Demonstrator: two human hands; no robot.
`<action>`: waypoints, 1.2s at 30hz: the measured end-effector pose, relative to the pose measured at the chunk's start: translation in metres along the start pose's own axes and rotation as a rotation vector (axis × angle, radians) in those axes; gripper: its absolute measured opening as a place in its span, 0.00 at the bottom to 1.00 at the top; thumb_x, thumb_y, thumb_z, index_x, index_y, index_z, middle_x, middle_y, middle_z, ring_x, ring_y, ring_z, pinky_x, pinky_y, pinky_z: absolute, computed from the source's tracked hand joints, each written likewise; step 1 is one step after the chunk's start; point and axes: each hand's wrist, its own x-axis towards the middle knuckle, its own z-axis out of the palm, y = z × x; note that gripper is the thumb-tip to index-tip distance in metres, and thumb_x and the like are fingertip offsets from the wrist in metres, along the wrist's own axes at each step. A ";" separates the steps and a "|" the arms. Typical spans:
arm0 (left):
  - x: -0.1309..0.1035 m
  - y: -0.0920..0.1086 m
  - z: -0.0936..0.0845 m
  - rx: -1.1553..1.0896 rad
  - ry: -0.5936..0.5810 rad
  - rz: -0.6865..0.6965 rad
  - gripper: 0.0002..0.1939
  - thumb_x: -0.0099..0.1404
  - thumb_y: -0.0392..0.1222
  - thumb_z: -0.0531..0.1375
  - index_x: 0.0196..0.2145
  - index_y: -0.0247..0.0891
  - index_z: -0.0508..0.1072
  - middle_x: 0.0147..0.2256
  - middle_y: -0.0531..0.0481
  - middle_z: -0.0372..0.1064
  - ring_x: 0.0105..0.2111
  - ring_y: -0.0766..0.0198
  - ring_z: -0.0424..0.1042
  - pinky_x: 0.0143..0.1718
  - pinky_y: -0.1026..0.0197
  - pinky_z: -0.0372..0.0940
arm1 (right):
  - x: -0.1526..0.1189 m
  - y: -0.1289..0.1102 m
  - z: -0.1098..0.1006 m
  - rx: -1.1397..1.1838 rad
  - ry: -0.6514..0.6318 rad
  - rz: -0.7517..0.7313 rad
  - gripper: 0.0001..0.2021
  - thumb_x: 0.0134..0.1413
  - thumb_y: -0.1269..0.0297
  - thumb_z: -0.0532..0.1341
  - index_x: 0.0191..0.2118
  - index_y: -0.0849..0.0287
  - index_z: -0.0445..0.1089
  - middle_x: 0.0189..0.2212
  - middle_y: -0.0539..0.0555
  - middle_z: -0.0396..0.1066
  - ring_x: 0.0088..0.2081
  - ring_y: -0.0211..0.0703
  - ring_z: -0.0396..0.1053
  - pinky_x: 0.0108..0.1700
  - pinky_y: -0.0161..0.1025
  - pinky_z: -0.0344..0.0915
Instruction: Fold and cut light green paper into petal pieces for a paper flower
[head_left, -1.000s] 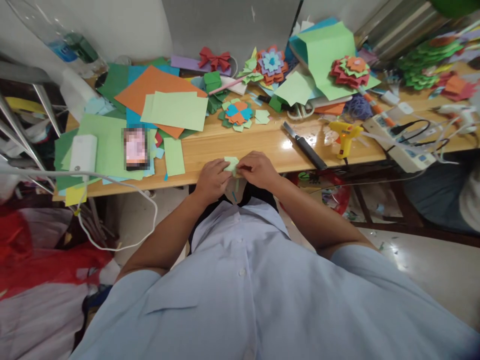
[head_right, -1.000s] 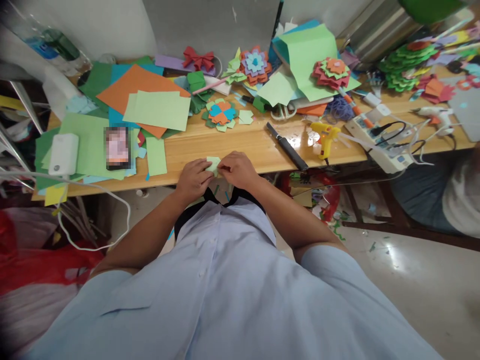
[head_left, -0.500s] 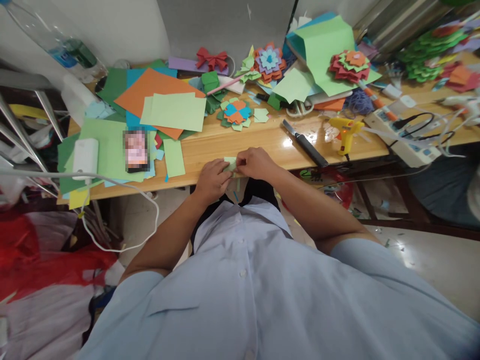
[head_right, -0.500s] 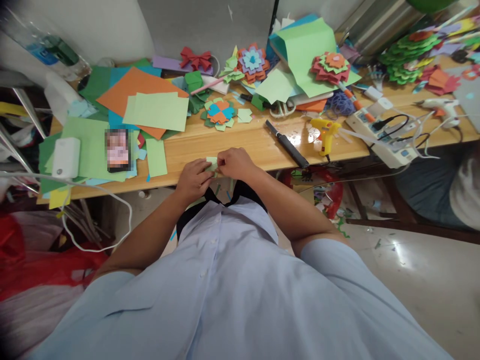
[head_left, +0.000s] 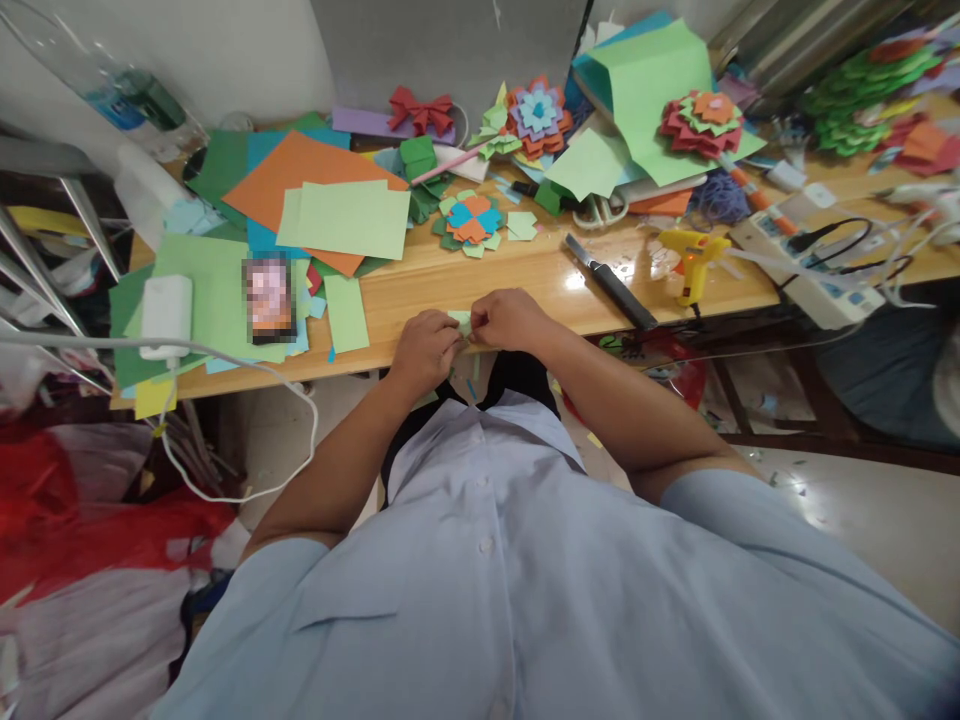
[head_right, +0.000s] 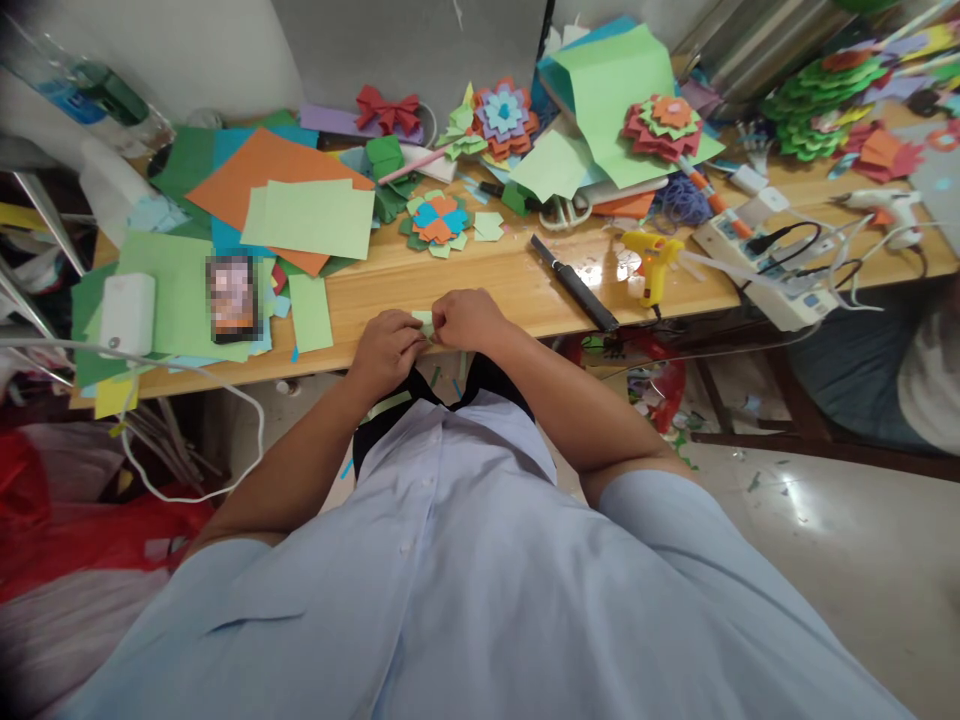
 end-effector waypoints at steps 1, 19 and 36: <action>0.002 0.000 0.000 -0.003 -0.001 0.000 0.15 0.75 0.45 0.57 0.38 0.41 0.83 0.48 0.41 0.79 0.50 0.49 0.74 0.54 0.42 0.68 | 0.002 -0.001 -0.002 -0.008 -0.014 0.005 0.04 0.53 0.62 0.71 0.36 0.52 0.83 0.37 0.52 0.82 0.40 0.47 0.76 0.39 0.40 0.61; 0.008 -0.008 -0.002 -0.077 0.012 0.039 0.11 0.72 0.45 0.62 0.35 0.42 0.83 0.43 0.43 0.78 0.46 0.52 0.72 0.52 0.46 0.66 | 0.010 0.006 -0.014 0.169 -0.294 0.122 0.08 0.52 0.59 0.72 0.35 0.58 0.82 0.24 0.50 0.77 0.29 0.40 0.72 0.36 0.37 0.63; 0.011 -0.011 0.001 -0.134 0.042 0.012 0.10 0.70 0.44 0.63 0.34 0.41 0.82 0.40 0.43 0.78 0.44 0.52 0.72 0.50 0.45 0.66 | 0.013 0.005 -0.015 0.266 -0.316 0.139 0.03 0.50 0.68 0.72 0.31 0.60 0.79 0.21 0.50 0.75 0.27 0.40 0.74 0.35 0.36 0.66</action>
